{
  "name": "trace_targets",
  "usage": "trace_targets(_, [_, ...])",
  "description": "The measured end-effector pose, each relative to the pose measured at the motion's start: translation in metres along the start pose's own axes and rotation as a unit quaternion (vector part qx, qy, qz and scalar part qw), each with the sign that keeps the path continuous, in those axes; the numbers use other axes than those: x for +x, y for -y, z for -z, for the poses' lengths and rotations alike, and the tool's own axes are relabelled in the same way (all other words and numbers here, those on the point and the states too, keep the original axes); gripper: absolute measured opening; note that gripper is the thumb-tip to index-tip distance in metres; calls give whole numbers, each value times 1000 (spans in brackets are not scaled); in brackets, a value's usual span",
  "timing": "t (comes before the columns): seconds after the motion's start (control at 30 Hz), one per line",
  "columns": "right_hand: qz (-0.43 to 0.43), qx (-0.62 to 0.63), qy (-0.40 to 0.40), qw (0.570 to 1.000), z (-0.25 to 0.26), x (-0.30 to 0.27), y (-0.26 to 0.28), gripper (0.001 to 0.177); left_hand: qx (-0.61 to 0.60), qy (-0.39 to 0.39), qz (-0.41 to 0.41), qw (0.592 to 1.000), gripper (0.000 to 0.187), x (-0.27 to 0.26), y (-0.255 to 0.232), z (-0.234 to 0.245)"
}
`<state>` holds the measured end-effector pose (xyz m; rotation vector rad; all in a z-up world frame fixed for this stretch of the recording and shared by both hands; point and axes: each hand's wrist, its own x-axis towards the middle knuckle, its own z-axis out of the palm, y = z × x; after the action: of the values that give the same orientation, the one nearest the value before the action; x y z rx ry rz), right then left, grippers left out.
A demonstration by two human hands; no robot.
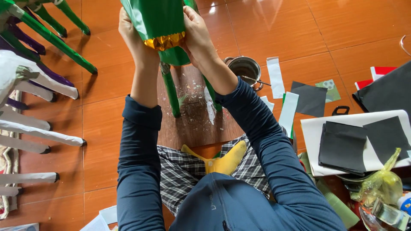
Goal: Decorating a green horse model by applying glue and attaching paper strips
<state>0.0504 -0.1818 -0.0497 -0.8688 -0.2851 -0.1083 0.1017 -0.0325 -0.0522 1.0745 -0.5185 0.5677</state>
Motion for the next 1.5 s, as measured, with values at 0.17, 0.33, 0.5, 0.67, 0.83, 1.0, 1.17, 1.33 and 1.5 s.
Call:
trace_targets(0.17, [-34, 13, -21, 999, -4, -3, 6, 46, -116, 50, 64, 990, 17, -10, -11, -5])
trace_targets(0.33, [-34, -3, -39, 999, -4, -5, 6, 48, -119, 44, 95, 987, 20, -13, -13, -9])
trace_targets(0.5, [-5, -15, -39, 999, -3, -8, 4, 43, -106, -4, 156, 982, 25, -12, -5, -4])
trace_targets(0.67, [16, -23, -34, 999, -2, -5, -1, 40, -62, -2, 147, 987, 28, -11, 3, -6])
trace_targets(0.83, [34, -28, -27, 999, 1, -5, -7, 38, -3, -1, 139, 990, 32, -10, 12, -2])
trace_targets(1.0, [54, -31, -15, 998, 4, -3, -10, 36, 80, -6, 127, 989, 39, -10, 14, 8])
trace_targets(1.17, [61, -29, 7, 998, 8, -14, -7, 36, 150, -25, 112, 982, 45, -13, 6, 15])
trace_targets(1.33, [134, -12, -22, 991, 10, -27, -3, 43, 111, -68, 130, 983, 28, -39, -49, 11])
trace_targets(1.5, [196, -56, 72, 976, -6, -37, -12, 78, 6, 81, 69, 994, 67, -56, -99, -32])
